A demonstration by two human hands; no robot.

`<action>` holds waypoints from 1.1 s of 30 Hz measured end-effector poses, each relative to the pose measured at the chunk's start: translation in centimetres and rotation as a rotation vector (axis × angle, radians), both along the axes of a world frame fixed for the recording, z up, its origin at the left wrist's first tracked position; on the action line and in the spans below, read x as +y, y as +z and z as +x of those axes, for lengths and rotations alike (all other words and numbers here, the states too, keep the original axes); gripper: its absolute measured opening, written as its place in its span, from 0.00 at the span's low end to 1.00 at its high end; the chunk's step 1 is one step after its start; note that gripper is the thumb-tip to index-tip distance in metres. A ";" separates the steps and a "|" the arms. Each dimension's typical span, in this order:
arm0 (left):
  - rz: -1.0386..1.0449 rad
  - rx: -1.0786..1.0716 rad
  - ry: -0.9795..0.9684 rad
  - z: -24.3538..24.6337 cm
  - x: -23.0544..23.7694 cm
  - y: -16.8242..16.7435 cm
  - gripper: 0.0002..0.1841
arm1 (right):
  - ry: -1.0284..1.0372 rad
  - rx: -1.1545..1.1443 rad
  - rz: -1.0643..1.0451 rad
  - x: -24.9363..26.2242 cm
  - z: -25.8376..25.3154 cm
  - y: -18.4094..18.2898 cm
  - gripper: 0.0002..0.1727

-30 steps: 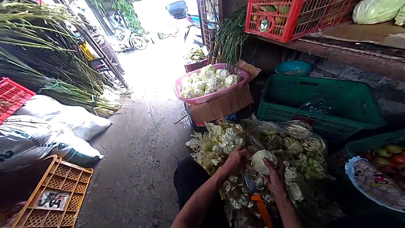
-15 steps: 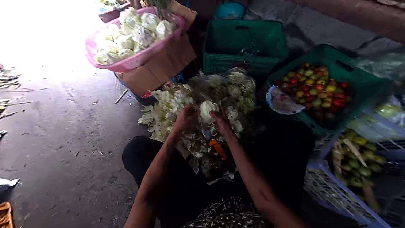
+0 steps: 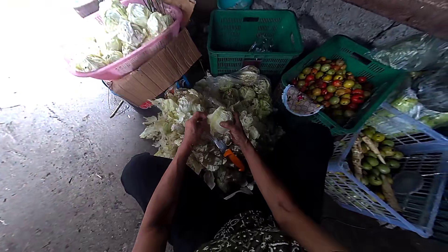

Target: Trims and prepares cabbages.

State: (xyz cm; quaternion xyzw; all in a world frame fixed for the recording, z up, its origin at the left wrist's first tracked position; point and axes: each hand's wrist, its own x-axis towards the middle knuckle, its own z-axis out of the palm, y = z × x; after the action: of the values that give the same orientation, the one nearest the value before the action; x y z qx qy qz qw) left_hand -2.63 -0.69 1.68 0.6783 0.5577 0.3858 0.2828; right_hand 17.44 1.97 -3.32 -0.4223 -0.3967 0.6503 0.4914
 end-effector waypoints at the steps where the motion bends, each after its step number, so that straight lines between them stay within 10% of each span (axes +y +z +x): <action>1: -0.019 0.039 0.049 -0.3 0.1 0.3 0.09 | 0.017 0.032 -0.004 0.0 0.3 0.0 0.51; 5: -0.292 0.191 0.266 -1.0 0.8 0.3 0.14 | 0.099 0.157 0.017 0.0 1.0 -0.3 0.55; 9: -0.470 -0.255 0.251 -0.1 0.4 -0.4 0.34 | 0.135 0.151 0.027 0.4 0.6 -1.7 0.54; 19: -0.285 -0.367 0.142 2.2 -0.2 -1.5 0.53 | 0.025 -0.079 -0.335 -0.3 -2.1 0.8 0.46; 24: -0.406 -0.450 0.112 1.6 -0.5 -0.6 0.25 | -0.010 0.030 -0.185 -0.5 -1.8 -0.2 0.47; 33: -0.322 -0.282 0.316 2.6 -0.2 -0.8 0.18 | 0.065 0.324 -0.066 -1.5 -1.7 -1.4 0.40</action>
State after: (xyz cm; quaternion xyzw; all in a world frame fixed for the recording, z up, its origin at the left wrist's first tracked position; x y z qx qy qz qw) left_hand 0.01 -0.91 0.85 0.4685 0.6660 0.4222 0.3983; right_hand 15.71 0.51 -4.72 -0.3147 -0.3043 0.7379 0.5136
